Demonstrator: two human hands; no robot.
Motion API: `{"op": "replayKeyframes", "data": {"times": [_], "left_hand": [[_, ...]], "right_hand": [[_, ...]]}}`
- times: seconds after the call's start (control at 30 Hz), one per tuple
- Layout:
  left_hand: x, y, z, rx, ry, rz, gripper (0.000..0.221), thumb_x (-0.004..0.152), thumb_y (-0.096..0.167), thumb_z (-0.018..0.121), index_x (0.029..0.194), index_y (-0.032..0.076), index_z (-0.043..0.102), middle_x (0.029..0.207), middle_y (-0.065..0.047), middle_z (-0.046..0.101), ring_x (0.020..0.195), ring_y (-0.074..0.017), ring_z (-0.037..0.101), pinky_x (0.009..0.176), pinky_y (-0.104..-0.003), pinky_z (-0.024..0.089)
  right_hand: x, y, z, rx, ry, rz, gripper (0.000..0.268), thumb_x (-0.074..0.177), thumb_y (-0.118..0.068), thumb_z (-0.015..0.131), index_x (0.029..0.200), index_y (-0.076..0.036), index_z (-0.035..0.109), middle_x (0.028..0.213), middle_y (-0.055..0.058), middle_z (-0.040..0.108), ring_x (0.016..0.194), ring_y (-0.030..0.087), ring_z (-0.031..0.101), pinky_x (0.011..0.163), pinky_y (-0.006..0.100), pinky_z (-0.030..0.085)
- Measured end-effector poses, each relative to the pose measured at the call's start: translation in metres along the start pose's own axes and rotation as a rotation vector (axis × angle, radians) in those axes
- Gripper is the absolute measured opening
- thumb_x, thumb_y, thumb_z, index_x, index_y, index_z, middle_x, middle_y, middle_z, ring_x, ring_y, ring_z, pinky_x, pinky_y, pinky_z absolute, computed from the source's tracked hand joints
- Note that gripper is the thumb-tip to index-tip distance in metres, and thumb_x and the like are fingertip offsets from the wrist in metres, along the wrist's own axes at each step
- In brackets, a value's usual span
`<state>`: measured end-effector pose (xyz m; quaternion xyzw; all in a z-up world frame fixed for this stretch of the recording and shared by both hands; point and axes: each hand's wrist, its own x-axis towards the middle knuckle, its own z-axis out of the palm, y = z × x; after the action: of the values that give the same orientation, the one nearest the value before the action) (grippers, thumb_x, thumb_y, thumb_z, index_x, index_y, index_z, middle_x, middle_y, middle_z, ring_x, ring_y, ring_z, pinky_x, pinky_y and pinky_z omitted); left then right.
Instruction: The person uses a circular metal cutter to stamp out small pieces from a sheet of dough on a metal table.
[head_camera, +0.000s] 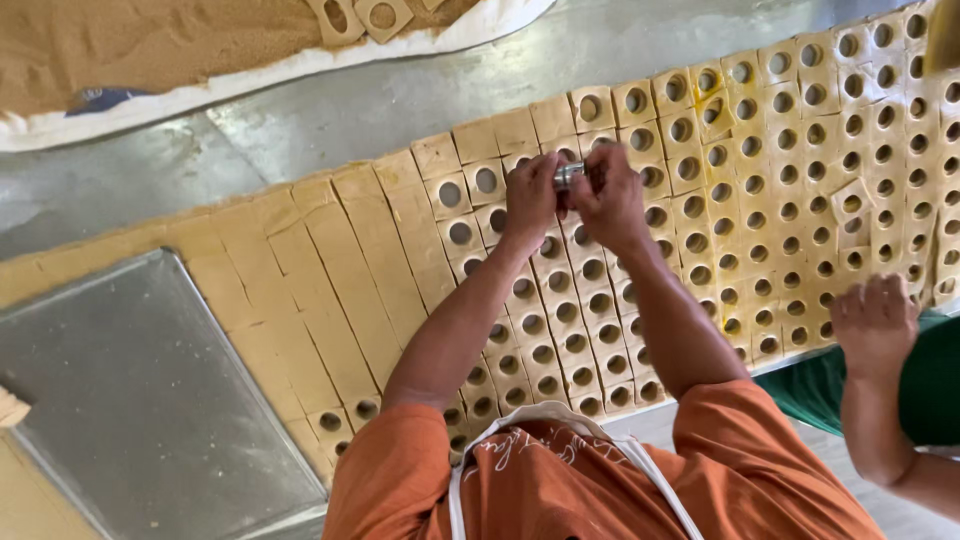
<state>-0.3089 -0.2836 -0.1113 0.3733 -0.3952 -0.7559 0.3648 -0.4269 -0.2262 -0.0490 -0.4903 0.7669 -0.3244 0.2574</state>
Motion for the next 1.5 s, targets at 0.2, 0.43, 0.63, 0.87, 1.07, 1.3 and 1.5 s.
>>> {"op": "replayKeyframes", "data": {"times": [0.2,0.43,0.63,0.87,1.07,1.3,1.5], "left_hand": [[-0.005,0.0,-0.003,0.08,0.183,0.039,0.04,0.108,0.029,0.056,0.096,-0.004,0.075,0.063,-0.007,0.065,0.046,-0.0129,0.061,0.04,-0.026,0.049],[0.035,0.022,-0.014,-0.164,-0.072,-0.246,0.025,0.098,0.021,0.069,0.114,0.002,0.071,0.082,-0.005,0.07,0.063,-0.0134,0.069,0.047,-0.025,0.052],[0.074,0.033,-0.008,-0.032,-0.298,-0.241,0.048,0.09,0.005,0.063,0.137,0.001,0.055,0.078,-0.01,0.07,0.059,-0.0167,0.068,0.049,-0.027,0.057],[0.076,0.039,-0.013,-0.009,-0.44,-0.295,0.052,0.091,0.005,0.062,0.141,-0.002,0.052,0.077,-0.009,0.069,0.061,-0.0156,0.068,0.049,-0.026,0.054],[0.076,0.028,-0.017,-0.044,-0.42,-0.289,0.055,0.093,0.004,0.064,0.145,0.002,0.046,0.088,-0.011,0.07,0.066,-0.0163,0.068,0.054,-0.027,0.057],[0.053,-0.022,-0.026,-0.502,-0.1,-0.336,0.033,0.101,0.021,0.059,0.122,-0.004,0.059,0.096,-0.011,0.071,0.079,-0.0191,0.071,0.067,-0.035,0.065],[0.005,-0.022,-0.073,-0.656,-0.205,-0.216,0.02,0.105,0.02,0.064,0.107,0.0,0.069,0.097,-0.011,0.072,0.085,-0.0202,0.071,0.068,-0.029,0.06]], "right_hand": [[-0.016,0.001,0.009,0.014,0.021,-0.287,0.019,0.099,-0.009,0.063,0.085,-0.002,0.074,0.085,0.009,0.07,0.077,0.021,0.065,0.074,0.036,0.054],[0.084,0.012,-0.019,-0.218,0.188,-0.019,0.021,0.089,-0.019,0.066,0.089,0.001,0.068,0.078,0.02,0.07,0.068,0.03,0.068,0.066,0.043,0.055],[0.108,0.01,0.007,-0.372,0.259,0.022,0.012,0.088,-0.013,0.069,0.094,-0.004,0.074,0.087,0.027,0.071,0.084,0.044,0.068,0.073,0.051,0.052],[0.107,0.023,0.009,-0.587,0.267,-0.217,0.014,0.081,-0.008,0.07,0.093,-0.002,0.07,0.084,0.019,0.071,0.09,0.037,0.067,0.085,0.053,0.05],[0.102,0.02,0.008,-0.3,0.24,-0.147,0.025,0.084,0.003,0.064,0.109,0.006,0.065,0.104,0.021,0.068,0.089,0.035,0.067,0.074,0.047,0.055],[0.012,-0.014,0.007,-0.396,0.308,-0.593,0.017,0.089,0.001,0.069,0.106,0.0,0.071,0.106,0.016,0.072,0.094,0.033,0.072,0.088,0.046,0.057],[-0.01,-0.05,-0.011,-0.018,-0.149,-0.028,0.02,0.099,-0.017,0.063,0.112,-0.004,0.072,0.091,0.016,0.071,0.079,0.029,0.068,0.072,0.044,0.055]]}}
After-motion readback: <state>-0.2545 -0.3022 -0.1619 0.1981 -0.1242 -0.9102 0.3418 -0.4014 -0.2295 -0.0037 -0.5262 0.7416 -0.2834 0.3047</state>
